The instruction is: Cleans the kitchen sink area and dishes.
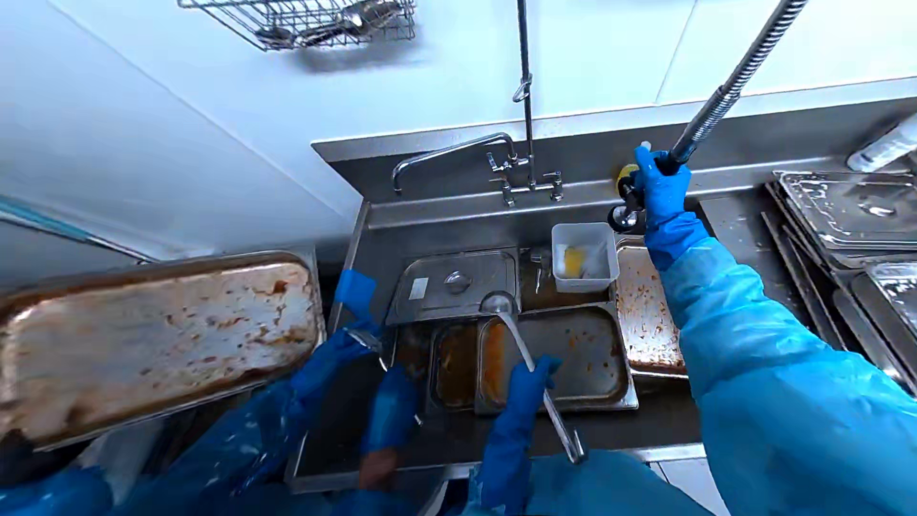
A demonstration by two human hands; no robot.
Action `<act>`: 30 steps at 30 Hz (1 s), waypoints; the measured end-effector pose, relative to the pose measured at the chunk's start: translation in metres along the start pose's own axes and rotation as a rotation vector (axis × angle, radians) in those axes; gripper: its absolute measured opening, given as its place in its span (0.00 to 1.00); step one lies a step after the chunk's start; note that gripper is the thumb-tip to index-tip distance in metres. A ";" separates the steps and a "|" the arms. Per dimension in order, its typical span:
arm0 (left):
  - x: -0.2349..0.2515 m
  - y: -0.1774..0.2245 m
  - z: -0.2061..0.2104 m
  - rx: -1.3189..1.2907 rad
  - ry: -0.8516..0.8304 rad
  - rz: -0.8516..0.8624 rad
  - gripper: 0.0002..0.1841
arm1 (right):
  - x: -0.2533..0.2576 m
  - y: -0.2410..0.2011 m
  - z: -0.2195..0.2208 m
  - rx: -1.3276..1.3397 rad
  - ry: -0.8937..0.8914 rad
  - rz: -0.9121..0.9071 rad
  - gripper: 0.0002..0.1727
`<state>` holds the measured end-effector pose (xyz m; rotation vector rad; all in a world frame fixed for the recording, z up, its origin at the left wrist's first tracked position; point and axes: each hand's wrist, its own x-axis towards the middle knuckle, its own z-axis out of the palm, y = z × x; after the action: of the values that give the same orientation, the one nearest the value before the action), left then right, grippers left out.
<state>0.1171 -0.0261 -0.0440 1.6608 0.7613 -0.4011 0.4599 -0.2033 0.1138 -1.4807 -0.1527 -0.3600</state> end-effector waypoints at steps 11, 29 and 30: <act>-0.016 -0.040 -0.018 -0.326 0.014 -0.122 0.20 | -0.015 0.017 -0.011 0.159 0.024 -0.100 0.13; -0.027 -0.059 -0.023 -0.337 -0.091 -0.174 0.18 | -0.020 0.006 -0.015 0.174 0.026 -0.155 0.11; -0.026 -0.059 -0.027 -0.337 -0.093 -0.176 0.17 | -0.020 0.007 -0.014 0.170 0.037 -0.151 0.11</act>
<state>0.0542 -0.0028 -0.0646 1.2570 0.8579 -0.4436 0.4420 -0.2143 0.0997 -1.2971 -0.2605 -0.4844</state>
